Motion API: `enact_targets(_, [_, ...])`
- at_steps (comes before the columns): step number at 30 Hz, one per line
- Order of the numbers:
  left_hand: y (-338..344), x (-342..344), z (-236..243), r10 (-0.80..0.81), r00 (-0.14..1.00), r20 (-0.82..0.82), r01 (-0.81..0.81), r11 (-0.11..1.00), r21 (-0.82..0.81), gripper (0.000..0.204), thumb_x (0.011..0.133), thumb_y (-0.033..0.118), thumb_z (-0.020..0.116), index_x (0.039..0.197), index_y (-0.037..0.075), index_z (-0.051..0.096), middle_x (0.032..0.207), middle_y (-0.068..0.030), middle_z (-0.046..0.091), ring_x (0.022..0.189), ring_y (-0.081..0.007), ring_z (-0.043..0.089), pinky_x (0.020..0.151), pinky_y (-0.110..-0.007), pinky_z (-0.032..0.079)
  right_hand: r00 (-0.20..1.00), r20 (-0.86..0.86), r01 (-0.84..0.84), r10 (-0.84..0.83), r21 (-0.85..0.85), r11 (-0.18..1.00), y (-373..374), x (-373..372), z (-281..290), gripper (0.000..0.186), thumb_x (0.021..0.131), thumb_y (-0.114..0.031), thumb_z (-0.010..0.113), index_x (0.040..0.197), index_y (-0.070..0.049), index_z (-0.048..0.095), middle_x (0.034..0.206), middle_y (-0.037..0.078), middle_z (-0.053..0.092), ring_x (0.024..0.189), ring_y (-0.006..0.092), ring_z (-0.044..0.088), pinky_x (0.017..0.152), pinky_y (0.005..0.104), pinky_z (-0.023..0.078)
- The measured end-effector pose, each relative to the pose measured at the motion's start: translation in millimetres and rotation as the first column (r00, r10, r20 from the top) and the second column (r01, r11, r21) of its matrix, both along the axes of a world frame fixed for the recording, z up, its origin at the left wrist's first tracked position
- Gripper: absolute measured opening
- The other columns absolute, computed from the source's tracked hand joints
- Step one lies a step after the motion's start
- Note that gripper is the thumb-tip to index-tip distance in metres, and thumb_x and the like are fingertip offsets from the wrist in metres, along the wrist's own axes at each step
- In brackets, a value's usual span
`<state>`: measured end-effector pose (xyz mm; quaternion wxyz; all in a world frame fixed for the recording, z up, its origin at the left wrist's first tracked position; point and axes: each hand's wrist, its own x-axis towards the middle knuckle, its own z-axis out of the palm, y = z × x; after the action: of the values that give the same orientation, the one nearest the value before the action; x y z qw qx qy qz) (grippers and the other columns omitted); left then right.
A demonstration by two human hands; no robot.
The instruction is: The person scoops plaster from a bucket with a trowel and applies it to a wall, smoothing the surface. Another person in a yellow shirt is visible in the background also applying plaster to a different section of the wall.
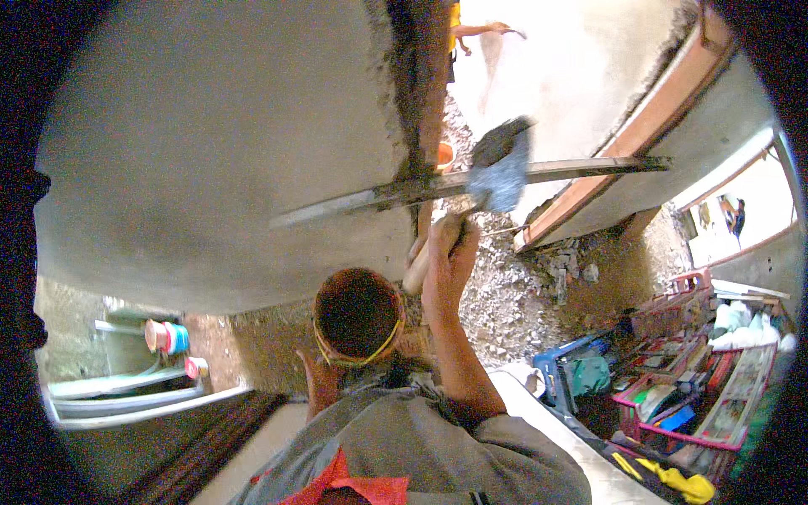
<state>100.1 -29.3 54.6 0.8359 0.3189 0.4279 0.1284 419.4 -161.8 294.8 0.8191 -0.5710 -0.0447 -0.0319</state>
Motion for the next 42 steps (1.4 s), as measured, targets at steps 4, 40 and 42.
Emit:
enact_targets(4, [1.3, -0.4, 15.1, 0.023, 0.996, -0.085, -0.023, 1.000, -0.003, 0.106, 0.087, 0.089, 0.018, 0.131, 0.002, 0.060, 0.116, -0.0094, 0.067, 0.100, -0.0265, 0.056, 0.092, -0.042, 0.042, 0.895, 0.294, 0.291, -0.337, 0.189, 0.938, 29.3, 53.9, 57.2, 0.039, 0.098, -0.012, 0.060, 0.125, -0.003, 0.033, 0.095, 0.012, 0.055, 0.058, 0.0176, 0.057, 0.052, 0.0294, 0.051])
enact_targets(40, [-45.2, -0.7, 41.7, 0.115, 0.989, -0.092, -0.117, 0.993, -0.019, 0.084, 0.096, 0.077, 0.022, 0.127, 0.007, 0.058, 0.104, -0.0046, 0.067, 0.099, -0.0202, 0.061, 0.094, -0.036, 0.044, 0.144, -0.546, -0.529, 0.825, -0.747, -0.402, 32.4, -128.0, -266.9, 0.042, 0.087, -0.037, 0.063, 0.083, 0.005, 0.067, 0.085, 0.023, 0.068, 0.086, 0.0411, 0.067, 0.078, 0.0490, 0.052])
enact_targets(42, [-42.8, 2.0, 45.1, 0.113, 0.992, -0.050, -0.114, 0.993, -0.024, 0.083, 0.097, 0.076, 0.022, 0.128, 0.007, 0.057, 0.106, -0.0053, 0.066, 0.102, -0.0204, 0.060, 0.096, -0.037, 0.043, 0.084, -0.633, -0.622, 0.769, -0.637, -0.456, 26.5, -113.7, -255.9, 0.044, 0.089, -0.040, 0.062, 0.084, 0.004, 0.068, 0.086, 0.023, 0.070, 0.086, 0.0397, 0.068, 0.079, 0.0469, 0.052])
